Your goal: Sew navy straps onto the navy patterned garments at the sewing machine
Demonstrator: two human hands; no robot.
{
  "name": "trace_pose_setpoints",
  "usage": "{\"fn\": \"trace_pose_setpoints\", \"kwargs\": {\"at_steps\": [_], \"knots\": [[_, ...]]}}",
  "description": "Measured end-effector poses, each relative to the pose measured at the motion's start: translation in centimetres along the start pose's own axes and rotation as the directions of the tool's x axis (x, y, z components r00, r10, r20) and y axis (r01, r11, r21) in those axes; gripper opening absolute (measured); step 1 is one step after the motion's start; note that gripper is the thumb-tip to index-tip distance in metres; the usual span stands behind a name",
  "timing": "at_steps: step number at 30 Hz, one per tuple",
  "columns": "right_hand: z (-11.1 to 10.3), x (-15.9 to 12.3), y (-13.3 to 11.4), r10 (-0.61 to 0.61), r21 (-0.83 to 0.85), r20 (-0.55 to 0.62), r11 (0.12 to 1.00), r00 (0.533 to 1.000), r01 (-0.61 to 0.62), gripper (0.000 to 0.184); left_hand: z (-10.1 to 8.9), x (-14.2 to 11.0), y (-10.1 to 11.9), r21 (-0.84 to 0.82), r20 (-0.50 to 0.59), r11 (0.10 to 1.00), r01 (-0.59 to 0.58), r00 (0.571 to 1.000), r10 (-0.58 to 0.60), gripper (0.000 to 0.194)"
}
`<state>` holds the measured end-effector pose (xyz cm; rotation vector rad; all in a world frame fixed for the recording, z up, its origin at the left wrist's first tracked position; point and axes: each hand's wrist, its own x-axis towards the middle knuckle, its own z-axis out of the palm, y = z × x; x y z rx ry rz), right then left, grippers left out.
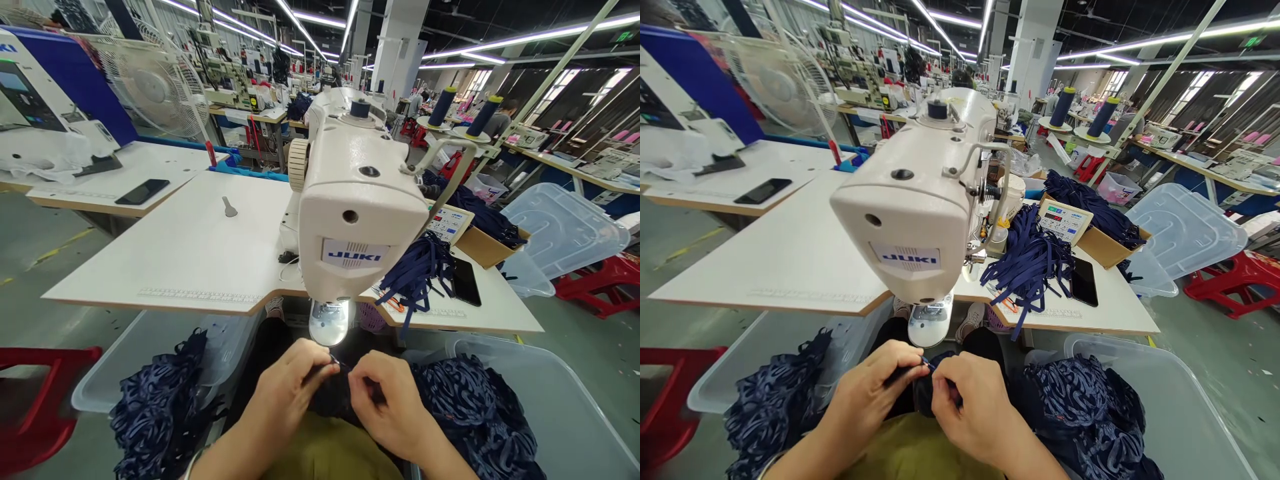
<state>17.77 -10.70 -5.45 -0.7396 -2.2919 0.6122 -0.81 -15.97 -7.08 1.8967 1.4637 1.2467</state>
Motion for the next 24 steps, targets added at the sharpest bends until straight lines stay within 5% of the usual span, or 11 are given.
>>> {"fn": "trace_pose_setpoints", "kwargs": {"at_steps": [4,7,12,15,18,21,24], "knots": [[-1.1,0.8,0.6,-0.009,-0.078,-0.024,0.997,1.000,0.007,0.011,-0.7,0.8,0.4,-0.225,0.184,0.929,0.294,0.949,-0.256,0.018],[-1.2,1.6,1.4,-0.007,-0.119,-0.049,0.993,0.999,0.002,0.010,-1.1,1.4,0.7,-0.345,0.320,0.841,0.417,0.895,-0.312,0.020],[-0.5,1.1,1.8,0.038,0.039,-0.225,0.999,0.974,-0.030,0.015,-0.9,1.5,0.6,-0.420,0.218,0.776,0.471,0.882,-0.417,0.025],[0.5,0.2,1.3,0.204,0.266,0.028,0.942,0.979,-0.204,0.031,-0.4,1.4,0.6,-0.429,0.165,0.784,0.449,0.892,-0.421,0.026],[1.9,-0.1,0.7,0.288,0.492,0.217,0.793,0.933,-0.359,0.045,0.2,1.3,0.7,-0.441,0.165,0.781,0.442,0.896,-0.413,0.026],[3.2,0.0,0.5,0.464,0.681,0.149,0.592,0.873,-0.431,0.035,0.6,1.4,0.8,-0.439,0.176,0.776,0.453,0.890,-0.420,0.028],[3.9,0.1,0.3,0.578,0.711,-0.017,0.581,0.816,-0.397,0.023,0.9,1.5,0.9,-0.386,0.143,0.807,0.447,0.893,-0.426,0.028]]}}
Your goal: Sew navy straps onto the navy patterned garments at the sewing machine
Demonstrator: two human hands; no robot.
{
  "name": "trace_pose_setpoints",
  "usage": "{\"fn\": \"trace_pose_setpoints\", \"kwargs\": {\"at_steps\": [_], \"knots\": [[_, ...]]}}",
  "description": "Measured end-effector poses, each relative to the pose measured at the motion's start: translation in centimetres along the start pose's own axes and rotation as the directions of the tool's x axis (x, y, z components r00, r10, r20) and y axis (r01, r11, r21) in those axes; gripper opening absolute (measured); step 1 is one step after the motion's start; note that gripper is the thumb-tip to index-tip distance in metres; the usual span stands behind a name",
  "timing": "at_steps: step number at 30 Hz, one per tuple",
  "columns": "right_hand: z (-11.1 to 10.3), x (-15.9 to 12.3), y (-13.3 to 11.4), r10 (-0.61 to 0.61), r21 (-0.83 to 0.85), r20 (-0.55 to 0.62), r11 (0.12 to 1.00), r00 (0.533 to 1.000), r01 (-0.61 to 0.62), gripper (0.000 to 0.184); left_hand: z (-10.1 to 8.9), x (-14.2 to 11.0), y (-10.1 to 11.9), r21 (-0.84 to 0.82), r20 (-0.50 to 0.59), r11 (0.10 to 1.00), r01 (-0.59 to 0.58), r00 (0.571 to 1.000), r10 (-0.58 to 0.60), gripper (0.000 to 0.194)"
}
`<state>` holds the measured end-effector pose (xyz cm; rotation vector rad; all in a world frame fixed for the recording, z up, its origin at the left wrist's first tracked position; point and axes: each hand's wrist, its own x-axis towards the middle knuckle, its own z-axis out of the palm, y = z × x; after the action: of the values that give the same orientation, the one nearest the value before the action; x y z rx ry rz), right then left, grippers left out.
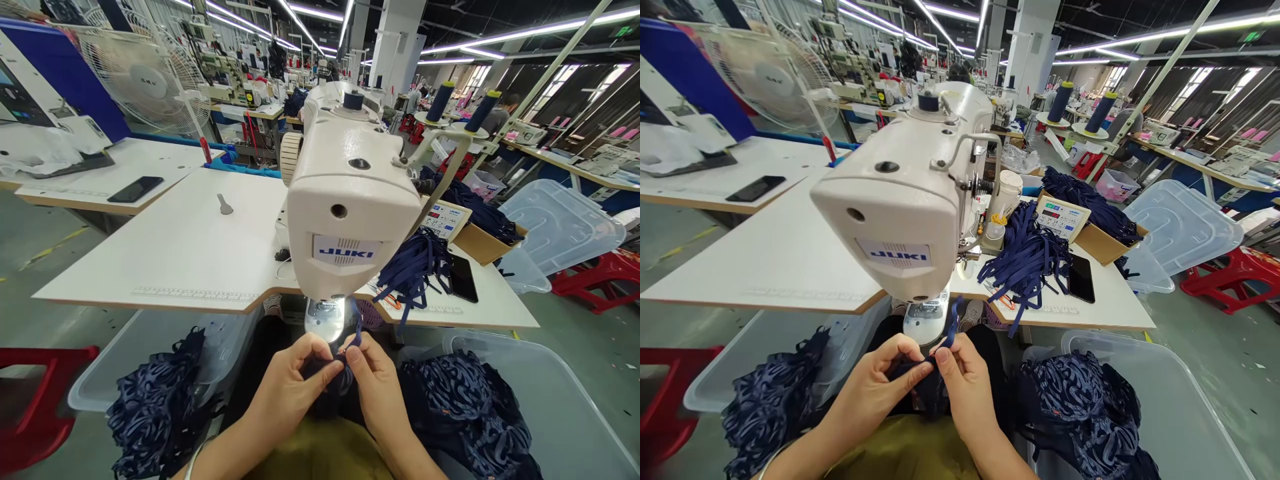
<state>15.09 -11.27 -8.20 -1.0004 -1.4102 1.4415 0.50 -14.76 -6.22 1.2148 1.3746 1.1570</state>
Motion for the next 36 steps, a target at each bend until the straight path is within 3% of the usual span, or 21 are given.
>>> {"fn": "trace_pose_setpoints", "kwargs": {"at_steps": [4,11,17,22,29,34,36], "knots": [[0.2,0.0,-0.2,-0.140,-0.083,-0.062,0.987,0.988,0.135,0.019,0.0,0.0,0.0,0.130,-0.046,0.989,-0.075,0.996,0.081,0.021],[-0.8,0.1,0.4,-0.277,-0.117,0.083,0.951,0.957,0.286,0.005,-0.4,-0.2,-0.6,0.237,0.015,0.931,-0.278,0.959,0.283,0.011],[-0.7,-0.2,1.2,-0.277,-0.125,0.011,0.953,0.961,0.276,0.008,-0.4,-0.6,-1.2,0.286,0.068,0.904,-0.317,0.948,0.311,0.018],[-0.7,-0.3,1.9,-0.279,-0.144,-0.013,0.951,0.960,0.274,0.011,-0.2,-0.8,-1.0,0.312,0.042,0.891,-0.330,0.942,0.334,0.015],[-1.3,0.2,1.1,-0.280,-0.145,0.093,0.945,0.955,0.292,0.013,-0.4,-0.5,-0.5,0.305,0.072,0.899,-0.313,0.949,0.306,0.011],[-1.7,1.1,-0.7,-0.124,-0.194,0.186,0.968,0.975,0.160,0.008,-1.1,-0.7,0.0,0.408,0.099,0.885,-0.225,0.974,0.202,0.011],[-1.6,1.7,-1.3,-0.046,-0.232,0.171,0.969,0.984,0.086,0.007,-1.5,-0.6,-0.1,0.500,0.044,0.842,-0.203,0.977,0.210,0.015]]}}
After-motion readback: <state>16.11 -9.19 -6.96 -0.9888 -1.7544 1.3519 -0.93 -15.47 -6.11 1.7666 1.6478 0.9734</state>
